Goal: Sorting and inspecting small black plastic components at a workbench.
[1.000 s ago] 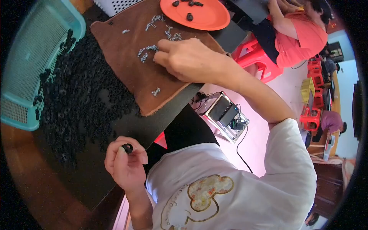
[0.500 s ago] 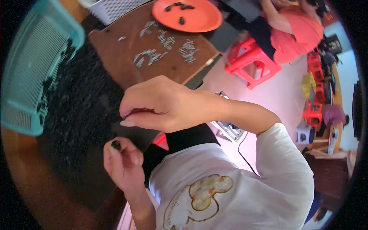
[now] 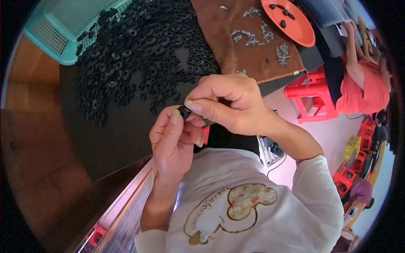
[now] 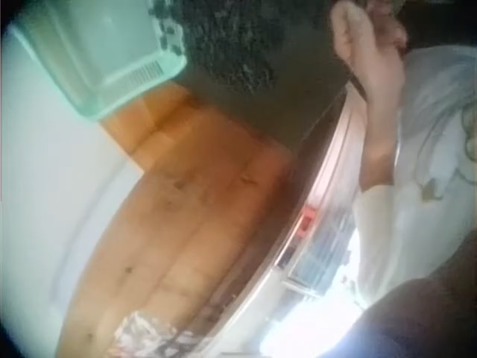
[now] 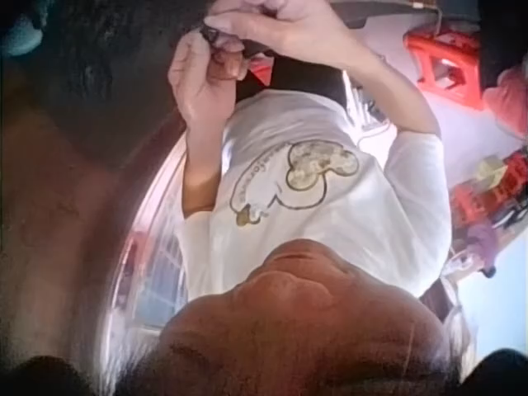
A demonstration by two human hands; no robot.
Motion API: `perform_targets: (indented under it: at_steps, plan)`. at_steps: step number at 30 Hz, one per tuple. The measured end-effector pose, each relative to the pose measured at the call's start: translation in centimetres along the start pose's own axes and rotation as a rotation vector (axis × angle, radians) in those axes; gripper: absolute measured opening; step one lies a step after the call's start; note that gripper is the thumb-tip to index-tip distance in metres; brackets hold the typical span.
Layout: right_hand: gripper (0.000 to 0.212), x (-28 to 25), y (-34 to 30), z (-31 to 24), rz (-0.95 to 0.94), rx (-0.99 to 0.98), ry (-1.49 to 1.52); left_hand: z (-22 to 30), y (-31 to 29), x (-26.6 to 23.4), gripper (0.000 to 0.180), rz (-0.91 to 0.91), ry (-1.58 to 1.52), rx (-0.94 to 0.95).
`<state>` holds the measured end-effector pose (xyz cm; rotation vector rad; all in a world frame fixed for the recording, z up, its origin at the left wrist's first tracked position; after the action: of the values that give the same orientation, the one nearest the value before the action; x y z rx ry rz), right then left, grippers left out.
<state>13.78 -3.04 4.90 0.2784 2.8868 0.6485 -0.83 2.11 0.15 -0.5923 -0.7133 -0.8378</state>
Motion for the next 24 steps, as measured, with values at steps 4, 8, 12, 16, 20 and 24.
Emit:
perform_targets:
  at_steps: [4, 8, 12, 16, 20, 24]
  plan:
    - [0.011, 0.2, -0.3, -0.1, -0.005, -0.412, -0.4, 0.0, -0.3, 0.2, 0.024, 0.014, -0.024, -0.016]
    - [0.028, 1.1, -1.7, -0.4, -0.084, -0.355, -0.562, -0.5, -0.6, 0.0, 0.024, 0.042, -0.049, -0.025]
    - [0.04, 1.5, -2.2, -0.7, -0.141, -0.365, -0.607, -0.6, -0.8, -0.1, 0.024, 0.096, -0.025, -0.012]
    - [0.031, 0.7, -1.7, -0.8, -0.154, -0.342, -0.468, -0.1, -0.8, 0.1, 0.021, 0.074, 0.024, -0.039]
    - [0.012, -2.4, 1.9, 0.2, -0.085, -0.261, -0.55, 0.8, 0.1, 0.0, 0.019, -0.024, 0.046, 0.012]
    - [0.011, -2.7, 5.5, 2.9, -0.369, -0.285, -0.823, 1.1, 1.0, -0.5, 0.018, -0.036, 0.101, 0.054]
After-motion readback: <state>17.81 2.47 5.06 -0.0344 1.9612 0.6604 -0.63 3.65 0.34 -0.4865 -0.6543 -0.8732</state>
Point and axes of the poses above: each hand's wrist, its own y-axis towards the middle knuckle, its own x-axis out of the palm, z = x × y, the point moved 3 cm from there along y, towards the middle knuckle, and after that the axes turned 9 degrees about -x, right-handed, at the moved point
